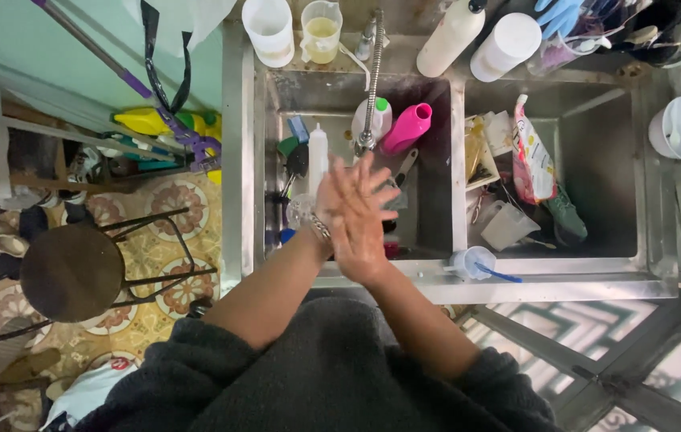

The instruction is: Washing and scrubbing white shoe laces in a sink using soap and a brush

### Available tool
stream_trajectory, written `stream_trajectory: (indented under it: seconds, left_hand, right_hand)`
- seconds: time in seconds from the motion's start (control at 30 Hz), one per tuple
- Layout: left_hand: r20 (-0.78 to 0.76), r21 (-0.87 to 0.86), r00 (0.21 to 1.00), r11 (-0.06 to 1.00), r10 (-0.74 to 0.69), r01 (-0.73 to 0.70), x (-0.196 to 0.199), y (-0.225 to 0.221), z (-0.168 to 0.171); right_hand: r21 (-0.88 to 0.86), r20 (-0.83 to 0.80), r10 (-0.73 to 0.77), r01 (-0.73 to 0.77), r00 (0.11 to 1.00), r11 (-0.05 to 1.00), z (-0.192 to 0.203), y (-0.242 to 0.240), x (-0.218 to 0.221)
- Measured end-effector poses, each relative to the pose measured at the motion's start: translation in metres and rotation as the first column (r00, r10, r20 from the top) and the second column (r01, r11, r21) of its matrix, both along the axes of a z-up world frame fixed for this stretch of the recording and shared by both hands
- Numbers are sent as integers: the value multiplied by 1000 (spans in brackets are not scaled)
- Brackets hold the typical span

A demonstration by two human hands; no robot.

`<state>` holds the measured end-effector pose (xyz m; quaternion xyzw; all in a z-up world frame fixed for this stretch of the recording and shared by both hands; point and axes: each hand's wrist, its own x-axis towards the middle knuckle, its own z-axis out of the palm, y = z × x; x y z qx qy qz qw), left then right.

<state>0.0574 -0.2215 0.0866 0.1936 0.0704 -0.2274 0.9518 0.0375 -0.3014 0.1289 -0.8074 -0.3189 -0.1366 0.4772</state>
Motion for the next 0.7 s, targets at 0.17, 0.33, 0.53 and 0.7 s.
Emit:
stream_trajectory:
  seconds: [0.17, 0.33, 0.53, 0.7]
  left_hand:
    - [-216, 451, 927, 873, 306, -183, -27, -55, 107]
    - [-56, 282, 979, 944, 196, -173, -29, -19, 71]
    - [40, 179, 991, 975, 129, -134, -26, -7, 76]
    - [-255, 470, 920, 869, 298, -151, -15, -9, 128]
  right_hand:
    - [41, -172, 0, 7, 985, 999, 6, -28, 41]
    - [-215, -123, -38, 11, 992, 976, -38, -28, 4]
    - [64, -13, 75, -74, 997, 995, 8, -12, 35]
    - [-143, -50, -124, 116, 991, 983, -35, -20, 31]
